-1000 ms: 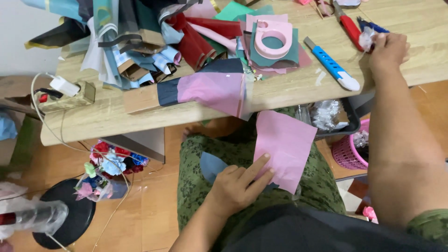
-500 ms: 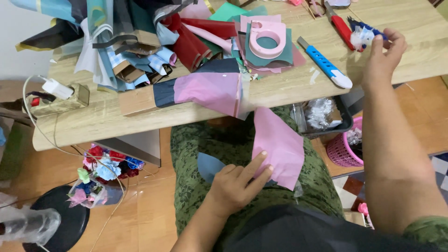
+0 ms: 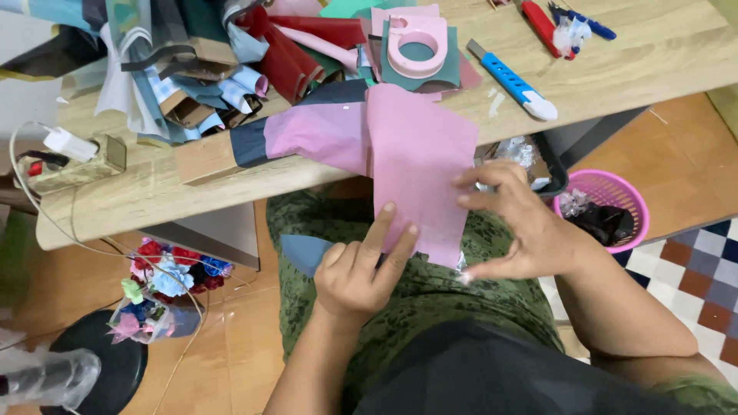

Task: Wrapping a small bouquet of artificial flowers with decorative paper and securing it with tape.

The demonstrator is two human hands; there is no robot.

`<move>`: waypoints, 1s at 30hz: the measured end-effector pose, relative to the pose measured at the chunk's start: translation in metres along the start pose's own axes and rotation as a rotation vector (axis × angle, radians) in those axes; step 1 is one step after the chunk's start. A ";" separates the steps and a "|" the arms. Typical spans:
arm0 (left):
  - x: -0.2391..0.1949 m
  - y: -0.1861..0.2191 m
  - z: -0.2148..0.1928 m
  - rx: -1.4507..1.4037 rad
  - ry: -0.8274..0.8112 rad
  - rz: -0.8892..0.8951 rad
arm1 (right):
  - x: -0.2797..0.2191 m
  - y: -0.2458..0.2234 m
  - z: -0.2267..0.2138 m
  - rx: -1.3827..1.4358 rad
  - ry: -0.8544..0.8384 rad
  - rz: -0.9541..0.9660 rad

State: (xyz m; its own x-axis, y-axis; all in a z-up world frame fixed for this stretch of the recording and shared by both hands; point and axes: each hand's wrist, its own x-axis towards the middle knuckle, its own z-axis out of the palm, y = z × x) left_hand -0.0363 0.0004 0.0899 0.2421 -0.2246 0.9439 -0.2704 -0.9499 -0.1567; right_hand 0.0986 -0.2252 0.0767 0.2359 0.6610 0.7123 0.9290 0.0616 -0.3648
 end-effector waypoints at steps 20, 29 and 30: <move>-0.010 0.039 0.010 -0.298 -0.020 -0.414 | -0.012 -0.027 0.003 -0.214 0.420 -0.112; 0.018 0.044 -0.018 -0.690 -0.490 -0.903 | -0.014 -0.028 0.007 -0.487 0.484 -0.179; 0.023 0.045 -0.022 -0.815 -0.623 -1.000 | -0.011 -0.030 0.006 -0.483 0.506 -0.158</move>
State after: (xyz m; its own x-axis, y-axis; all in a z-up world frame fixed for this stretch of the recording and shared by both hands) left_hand -0.0631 -0.0427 0.1111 0.9507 0.1926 0.2432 -0.1430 -0.4234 0.8946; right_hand 0.0666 -0.2301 0.0759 0.0829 0.2361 0.9682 0.9578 -0.2872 -0.0120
